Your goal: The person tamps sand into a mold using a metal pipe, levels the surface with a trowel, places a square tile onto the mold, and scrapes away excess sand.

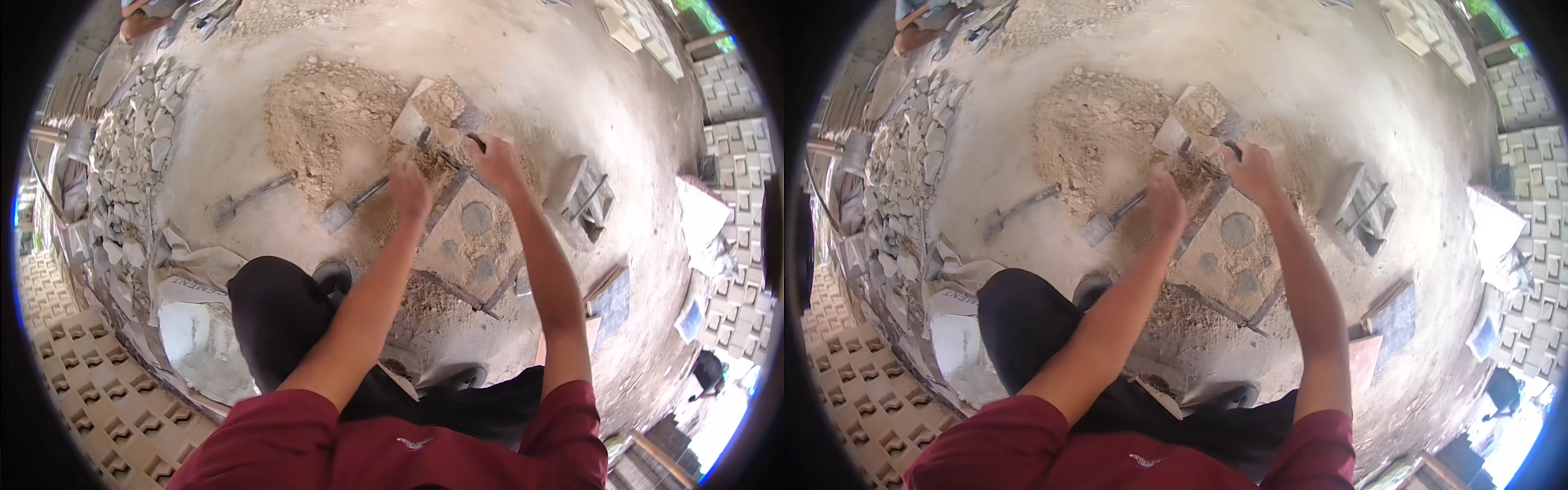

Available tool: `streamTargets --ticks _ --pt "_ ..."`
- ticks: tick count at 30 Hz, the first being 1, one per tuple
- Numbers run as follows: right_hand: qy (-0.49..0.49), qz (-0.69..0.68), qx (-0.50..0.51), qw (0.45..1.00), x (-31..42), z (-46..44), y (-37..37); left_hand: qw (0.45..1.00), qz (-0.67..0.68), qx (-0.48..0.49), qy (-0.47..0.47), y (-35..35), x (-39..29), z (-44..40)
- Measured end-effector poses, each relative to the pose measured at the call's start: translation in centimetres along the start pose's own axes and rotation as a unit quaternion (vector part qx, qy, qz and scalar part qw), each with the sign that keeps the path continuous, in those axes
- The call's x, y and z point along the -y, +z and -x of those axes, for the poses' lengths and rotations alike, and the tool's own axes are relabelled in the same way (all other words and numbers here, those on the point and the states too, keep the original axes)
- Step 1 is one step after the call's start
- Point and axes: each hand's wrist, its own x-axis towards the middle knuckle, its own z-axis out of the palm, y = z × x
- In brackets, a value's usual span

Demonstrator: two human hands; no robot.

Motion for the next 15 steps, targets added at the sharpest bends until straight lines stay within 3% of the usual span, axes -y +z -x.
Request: streamTargets --ticks 3,5,10,13,15 --pt "-0.005 -0.026 0.038 0.999 3.9 -0.3 3.9 0.979 -0.089 -0.113 -0.147 -5.4 3.9 -5.5" --pt "-0.025 0.063 0.014 0.998 6.3 -0.9 6.7 0.968 -0.08 -0.161 -0.175 -7.9 7.2 -9.0" --pt "0.008 0.129 -0.031 0.991 8.8 -3.0 12.2 0.949 -0.121 -0.136 -0.257 -11.6 5.3 -12.2" --pt "0.075 0.095 -0.008 0.993 8.5 -4.8 15.2 0.933 -0.136 -0.137 -0.302 -12.8 7.7 -14.0" --pt "0.094 0.029 -0.071 0.993 8.8 -4.9 17.9 0.926 -0.123 -0.138 -0.328 -12.8 9.4 -14.9"
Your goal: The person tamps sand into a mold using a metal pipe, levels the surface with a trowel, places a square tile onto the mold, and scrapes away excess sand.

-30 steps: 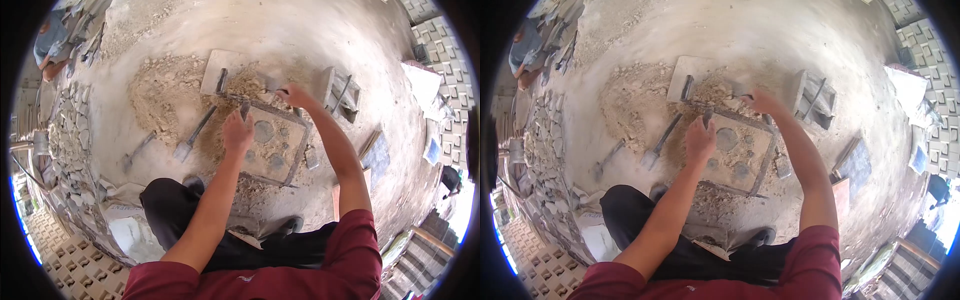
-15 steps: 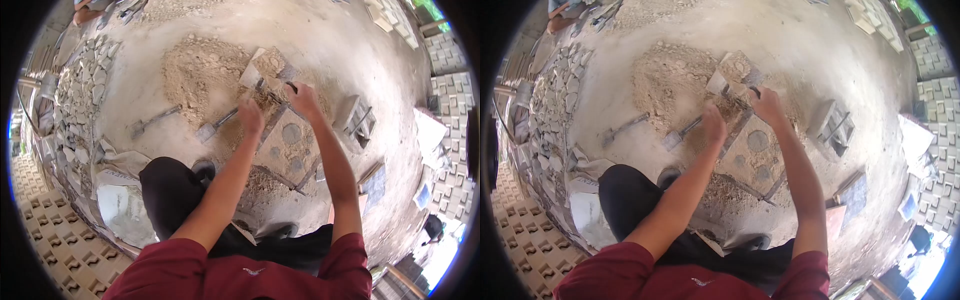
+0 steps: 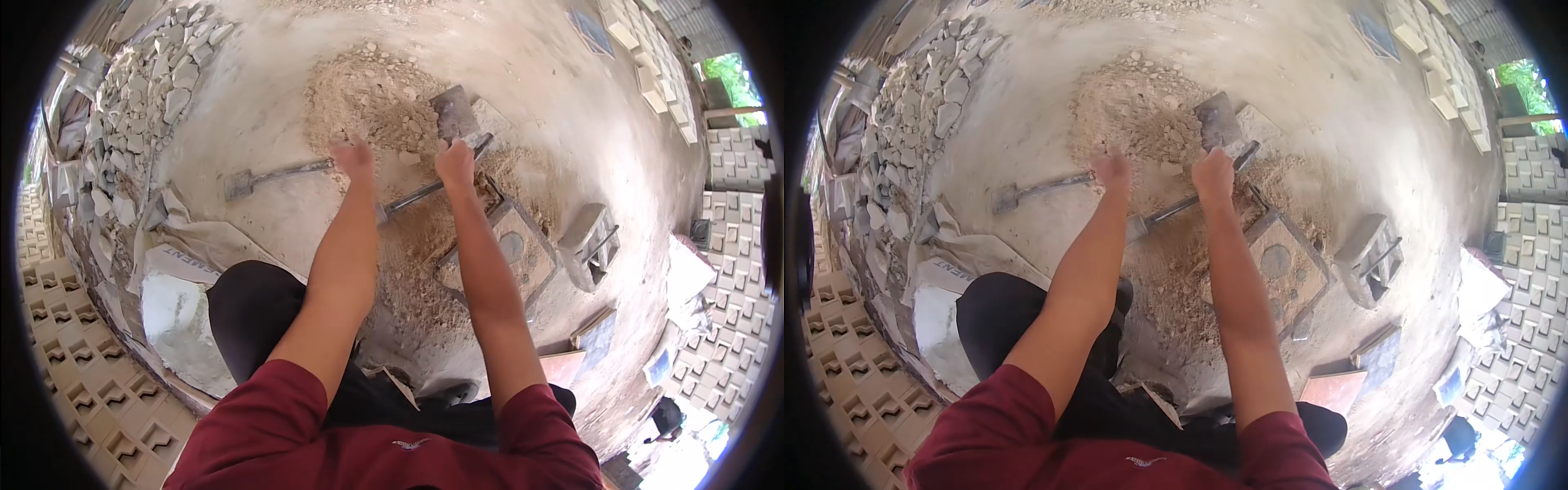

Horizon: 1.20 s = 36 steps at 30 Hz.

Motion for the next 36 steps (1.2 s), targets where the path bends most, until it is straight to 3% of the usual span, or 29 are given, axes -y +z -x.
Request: streamTargets --ticks 3,5,8,9,10,12,13,14,15,17,18,19,21,24,26,28,30,32,34,36 --pt "-0.076 -0.028 0.036 0.996 0.2 0.2 2.2 0.997 -0.018 0.069 0.035 1.5 0.5 -0.2" --pt "-0.079 -0.013 0.072 0.994 -0.3 0.2 1.9 0.966 0.091 0.157 0.183 4.1 2.3 -0.6" --pt "-0.101 -0.024 0.1 0.99 -0.7 0.6 -0.4 0.929 0.186 0.212 0.241 10.9 6.2 -3.4" --pt "-0.115 -0.044 0.097 0.988 -0.6 1.3 -1.3 0.93 0.186 0.211 0.237 9.4 6.4 -4.1" --pt "-0.116 -0.042 0.101 0.987 -0.3 1.8 -1.7 0.889 0.274 0.325 0.172 5.9 6.2 -5.0" --pt "-0.114 -0.055 -0.028 0.992 0.3 2.6 -2.1 0.823 0.355 0.431 0.101 1.4 3.2 -2.8" --pt "-0.112 -0.054 -0.028 0.992 0.5 3.1 -1.6 0.897 0.312 0.307 0.056 0.4 0.5 0.2" --pt "-0.116 0.019 0.059 0.991 0.7 3.7 -0.8 0.949 0.261 0.175 0.011 -0.1 -1.1 1.9" --pt "-0.117 0.092 0.145 0.978 1.0 4.3 -0.4 0.949 0.259 0.178 0.011 1.3 0.2 0.9" --pt "-0.11 0.081 0.15 0.979 1.5 5.1 -0.7 0.89 0.379 0.25 -0.05 5.5 3.3 -1.9" --pt "-0.107 0.067 0.156 0.98 1.8 5.1 -1.0 0.888 0.379 0.254 -0.048 5.0 2.7 -1.7" --pt "-0.108 0.068 0.152 0.98 1.7 4.5 -1.0 0.892 0.368 0.252 -0.067 4.2 1.7 -1.5" --pt "-0.078 0.0 0.014 0.997 1.1 3.8 -1.0 0.897 0.353 0.25 -0.09 3.3 1.1 -0.9" --pt "-0.034 0.001 0.044 0.998 -0.9 1.3 1.9 0.89 0.363 0.273 -0.037 3.0 1.4 0.0" --pt "-0.055 -0.042 0.039 0.997 -0.8 0.4 3.3 0.9 0.361 0.233 -0.069 2.5 0.1 0.9" --pt "-0.066 -0.078 0.048 0.994 -1.5 1.0 4.1 0.895 0.354 0.253 -0.095 0.2 -2.2 2.3" --pt "-0.007 -0.146 0.176 0.973 -1.7 1.2 4.2 0.889 0.347 0.276 -0.112 -0.2 -2.4 2.6" --pt "0.001 -0.189 0.122 0.974 -2.7 2.2 6.2 0.851 0.429 0.282 -0.109 2.3 -0.6 0.4" --pt "0.014 -0.227 0.073 0.971 -2.7 4.0 5.4 0.877 0.39 0.262 -0.097 4.1 0.3 -1.4" --pt "0.091 -0.212 0.163 0.959 -1.3 5.4 2.6 0.902 0.348 0.243 -0.081 3.6 -0.1 -0.9"
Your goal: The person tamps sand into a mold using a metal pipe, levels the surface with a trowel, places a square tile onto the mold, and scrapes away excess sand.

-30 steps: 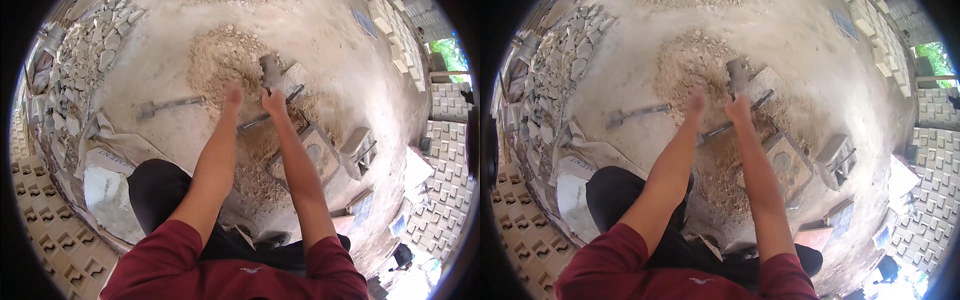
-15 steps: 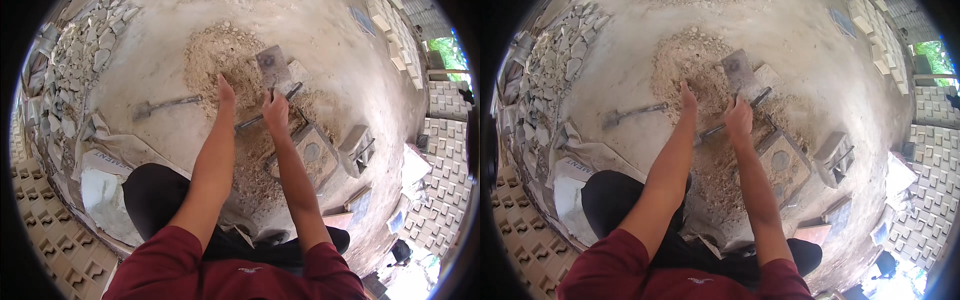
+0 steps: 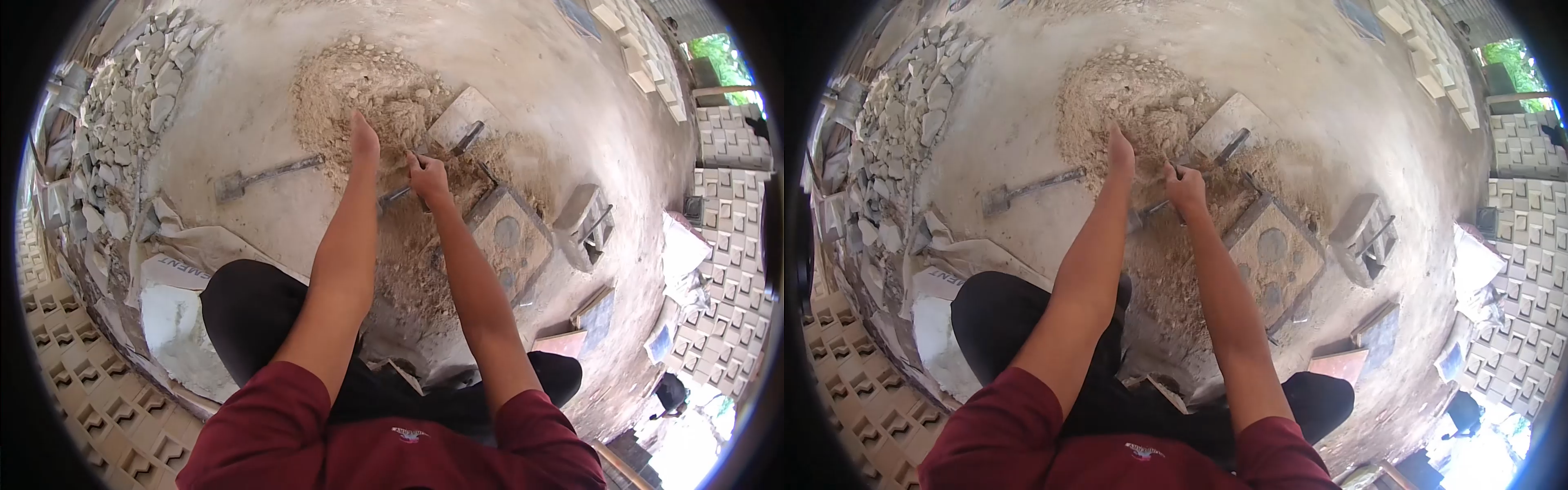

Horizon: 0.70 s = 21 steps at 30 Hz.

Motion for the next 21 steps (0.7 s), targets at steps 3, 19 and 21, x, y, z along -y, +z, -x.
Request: streamTargets --ticks 3,19,21 --pt "-0.041 0.033 -0.049 0.997 -0.2 1.5 -0.8 0.986 -0.142 0.002 0.092 2.5 -3.2 3.8" --pt "0.066 -0.14 -0.113 0.981 -5.6 23.1 -19.5 0.913 -0.201 0.332 0.122 8.0 3.0 16.8" --pt "0.034 -0.046 -0.167 0.984 -8.9 24.5 -21.0 0.891 -0.28 0.318 0.163 7.7 5.1 21.6"
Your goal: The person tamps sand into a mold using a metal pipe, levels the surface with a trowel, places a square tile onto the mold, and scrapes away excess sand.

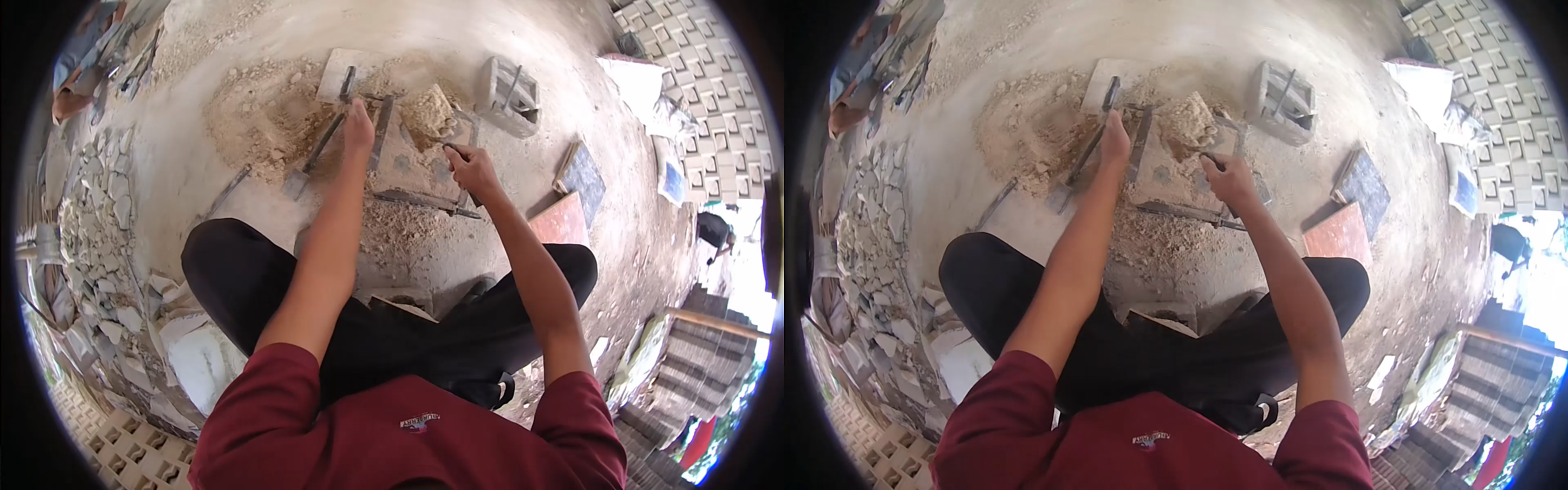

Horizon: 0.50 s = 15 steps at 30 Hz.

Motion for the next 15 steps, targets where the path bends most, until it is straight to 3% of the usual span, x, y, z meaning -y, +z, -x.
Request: streamTargets --ticks 1,3,5,8,11,15 --pt "-0.052 0.092 -0.049 0.993 -0.7 0.1 -0.8 0.999 -0.045 -0.004 0.009 1.4 -0.4 1.6" --pt "-0.071 0.122 -0.086 0.986 -0.8 2.2 -1.5 0.995 -0.093 -0.005 0.024 2.6 -0.2 3.9" --pt "-0.113 0.138 -0.13 0.975 -1.8 3.5 -1.5 0.939 -0.324 -0.017 0.113 3.4 0.6 5.3" --pt "-0.145 0.131 -0.154 0.969 -3.3 4.5 -1.0 0.889 -0.417 -0.002 0.189 3.5 0.8 7.2" --pt "-0.167 0.146 -0.144 0.964 -3.9 5.0 -1.4 0.854 -0.482 0.005 0.194 4.4 1.2 7.8" --pt "-0.116 0.215 -0.159 0.957 -2.5 5.9 -2.5 0.861 -0.462 0.048 0.207 6.7 1.2 7.9"
